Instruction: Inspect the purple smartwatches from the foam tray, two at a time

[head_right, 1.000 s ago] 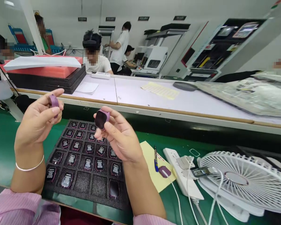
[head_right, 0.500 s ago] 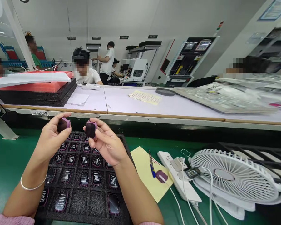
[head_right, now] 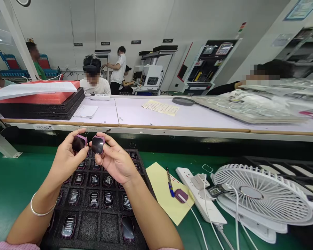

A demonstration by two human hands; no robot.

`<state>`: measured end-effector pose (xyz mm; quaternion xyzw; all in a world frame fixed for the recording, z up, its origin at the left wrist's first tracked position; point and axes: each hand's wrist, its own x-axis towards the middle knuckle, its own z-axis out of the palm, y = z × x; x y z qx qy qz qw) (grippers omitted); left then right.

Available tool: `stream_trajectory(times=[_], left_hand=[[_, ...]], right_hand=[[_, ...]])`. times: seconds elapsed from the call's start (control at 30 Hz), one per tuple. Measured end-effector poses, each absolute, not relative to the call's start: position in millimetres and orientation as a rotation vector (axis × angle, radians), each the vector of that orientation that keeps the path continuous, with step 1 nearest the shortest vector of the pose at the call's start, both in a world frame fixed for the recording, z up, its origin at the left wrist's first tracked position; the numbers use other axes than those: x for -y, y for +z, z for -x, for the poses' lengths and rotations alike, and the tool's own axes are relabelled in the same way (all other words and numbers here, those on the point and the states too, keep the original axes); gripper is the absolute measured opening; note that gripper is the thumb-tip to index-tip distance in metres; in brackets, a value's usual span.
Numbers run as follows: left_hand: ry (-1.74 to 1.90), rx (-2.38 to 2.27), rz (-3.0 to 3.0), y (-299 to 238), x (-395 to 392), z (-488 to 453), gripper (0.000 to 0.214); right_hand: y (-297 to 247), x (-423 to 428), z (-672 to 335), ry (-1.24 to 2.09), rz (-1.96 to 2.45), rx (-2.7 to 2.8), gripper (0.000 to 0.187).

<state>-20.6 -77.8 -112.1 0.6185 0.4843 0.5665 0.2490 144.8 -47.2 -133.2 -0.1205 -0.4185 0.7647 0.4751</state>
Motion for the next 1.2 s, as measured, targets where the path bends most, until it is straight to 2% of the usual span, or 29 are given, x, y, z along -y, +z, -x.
stream_trajectory(times=[0.57,1.2], left_hand=[[1.719,-1.473,-1.797,-112.1,85.2,19.5,0.050],[1.683,-1.386,-1.750,-110.6,86.7,16.4,0.048]], right_hand=[[-135.0,52.0,-139.1,1.934,0.184,1.000,0.034],[-129.9,57.5,-141.7,1.826,0.172,1.004,0.033]])
